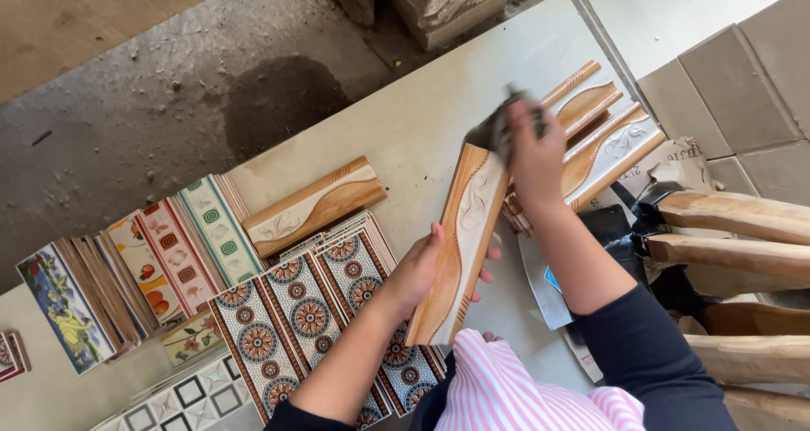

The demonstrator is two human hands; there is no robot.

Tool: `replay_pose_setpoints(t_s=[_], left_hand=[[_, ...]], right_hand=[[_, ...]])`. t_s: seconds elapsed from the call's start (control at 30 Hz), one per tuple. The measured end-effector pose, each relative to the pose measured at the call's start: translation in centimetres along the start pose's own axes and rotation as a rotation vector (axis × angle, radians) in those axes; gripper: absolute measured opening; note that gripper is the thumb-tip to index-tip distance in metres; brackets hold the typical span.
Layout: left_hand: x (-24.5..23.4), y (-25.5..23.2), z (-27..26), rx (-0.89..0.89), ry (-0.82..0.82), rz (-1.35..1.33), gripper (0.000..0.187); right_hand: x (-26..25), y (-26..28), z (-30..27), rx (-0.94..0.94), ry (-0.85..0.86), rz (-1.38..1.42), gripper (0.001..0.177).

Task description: The person scrubs several rectangular ceramic tiles with a cloth, focusing on the edges and surfaces. They handle the tiles one at a time, wiping them thoroughly before placing them back on the table among other stacks of tiles.

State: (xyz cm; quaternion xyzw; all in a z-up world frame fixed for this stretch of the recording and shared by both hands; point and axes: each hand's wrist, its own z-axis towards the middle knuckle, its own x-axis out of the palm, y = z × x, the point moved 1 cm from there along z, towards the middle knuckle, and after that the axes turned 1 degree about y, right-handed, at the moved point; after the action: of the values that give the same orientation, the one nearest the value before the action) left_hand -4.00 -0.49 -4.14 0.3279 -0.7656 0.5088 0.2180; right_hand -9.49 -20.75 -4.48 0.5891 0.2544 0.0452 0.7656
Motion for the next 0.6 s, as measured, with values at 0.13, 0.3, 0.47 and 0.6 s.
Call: replay_pose_setpoints(t_s=[0.13,0.3,0.47,0.6], left_hand=[[-0.2,-0.5,0.7,0.068,-0.008,-0.067,0.081],[0.0,-3.2,-0.8,0.149,-0.200,0.110,0.080],[-2.3,-5.1,-0.3,0.240,-0.282,-0.063,0.092],[-0.7,-7.2,-1.3,0.207,-0.205,0.006,0.098]], right_hand=[[-1.3,1.2,-1.8,-0.082,-0.237,0.124,0.037],[1.2,3.3,-7.1,-0.527,0.129,-0.110,0.064],[4.9,0.1,-17.7,-0.685,0.504,-0.149,0.076],[4.5,-0.7,-19.0,-0.869,0.592,-0.414,0.074]])
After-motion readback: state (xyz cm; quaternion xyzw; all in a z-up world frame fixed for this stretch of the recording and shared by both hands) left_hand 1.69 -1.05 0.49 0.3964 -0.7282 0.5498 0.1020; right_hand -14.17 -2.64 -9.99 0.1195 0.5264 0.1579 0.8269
